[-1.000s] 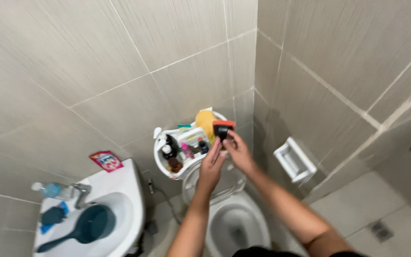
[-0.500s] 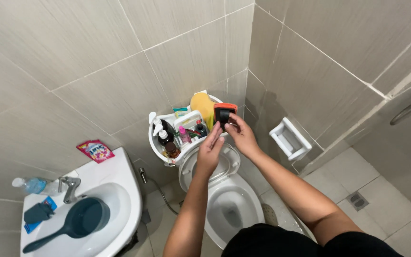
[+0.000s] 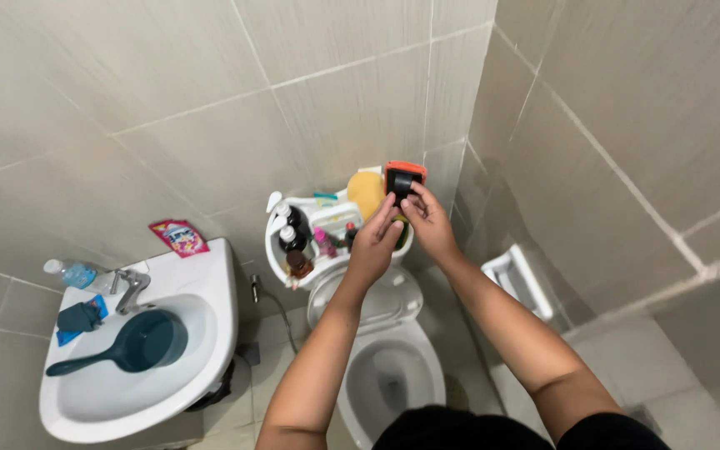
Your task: The person scrubs the tiled bathroom wall using a small orange and black scrubbing tool. After cleaning the wall, the person places the tool on the sink counter and proceeds to wash a blue plastic scoop under running water from the faucet.
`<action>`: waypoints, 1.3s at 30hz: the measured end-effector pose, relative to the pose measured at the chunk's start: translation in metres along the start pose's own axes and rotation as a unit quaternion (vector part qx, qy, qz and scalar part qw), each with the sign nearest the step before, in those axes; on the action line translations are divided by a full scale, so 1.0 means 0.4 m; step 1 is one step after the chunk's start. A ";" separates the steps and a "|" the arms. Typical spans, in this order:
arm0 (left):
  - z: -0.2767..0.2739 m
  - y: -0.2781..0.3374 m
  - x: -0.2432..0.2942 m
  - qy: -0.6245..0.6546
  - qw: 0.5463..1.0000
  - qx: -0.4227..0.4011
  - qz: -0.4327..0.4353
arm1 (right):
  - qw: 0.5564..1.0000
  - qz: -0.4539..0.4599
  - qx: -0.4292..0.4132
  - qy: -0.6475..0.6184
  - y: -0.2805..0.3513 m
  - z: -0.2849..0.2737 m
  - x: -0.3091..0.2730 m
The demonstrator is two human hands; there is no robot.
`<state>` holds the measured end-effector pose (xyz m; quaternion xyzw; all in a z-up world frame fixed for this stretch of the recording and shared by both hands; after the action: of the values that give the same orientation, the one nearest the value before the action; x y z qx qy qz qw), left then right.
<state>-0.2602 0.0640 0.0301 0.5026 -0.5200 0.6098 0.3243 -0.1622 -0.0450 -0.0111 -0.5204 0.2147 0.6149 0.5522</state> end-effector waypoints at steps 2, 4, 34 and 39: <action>0.035 -0.062 -0.001 -0.008 1.000 0.012 0.013 | 1.000 -0.007 -0.010 0.008 -0.073 -0.029 -0.006; 0.066 -0.130 -0.018 -0.014 0.999 0.026 0.028 | 0.999 -0.015 -0.022 0.017 -0.142 -0.049 -0.022; 0.070 -0.560 -0.040 -0.274 0.934 0.120 0.195 | 0.971 -0.144 -0.011 0.192 -0.645 0.021 -0.099; 0.058 -0.546 0.046 -0.281 0.912 0.195 0.228 | 0.959 -0.162 -0.044 0.228 -0.685 0.109 -0.161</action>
<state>-0.0585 0.0937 0.1139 0.5740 -0.5610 0.5901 -0.0868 0.0576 0.0439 0.1465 -0.6984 0.2211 0.3909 0.5572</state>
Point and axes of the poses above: each hand's wrist, its own y-axis away from the middle knuckle, its own z-axis out of the palm, x = y × z, the point moved 10 cm from there along -y, towards the middle knuckle, and after that the axes turned 8 degrees about -y, right-handed, at the moved point
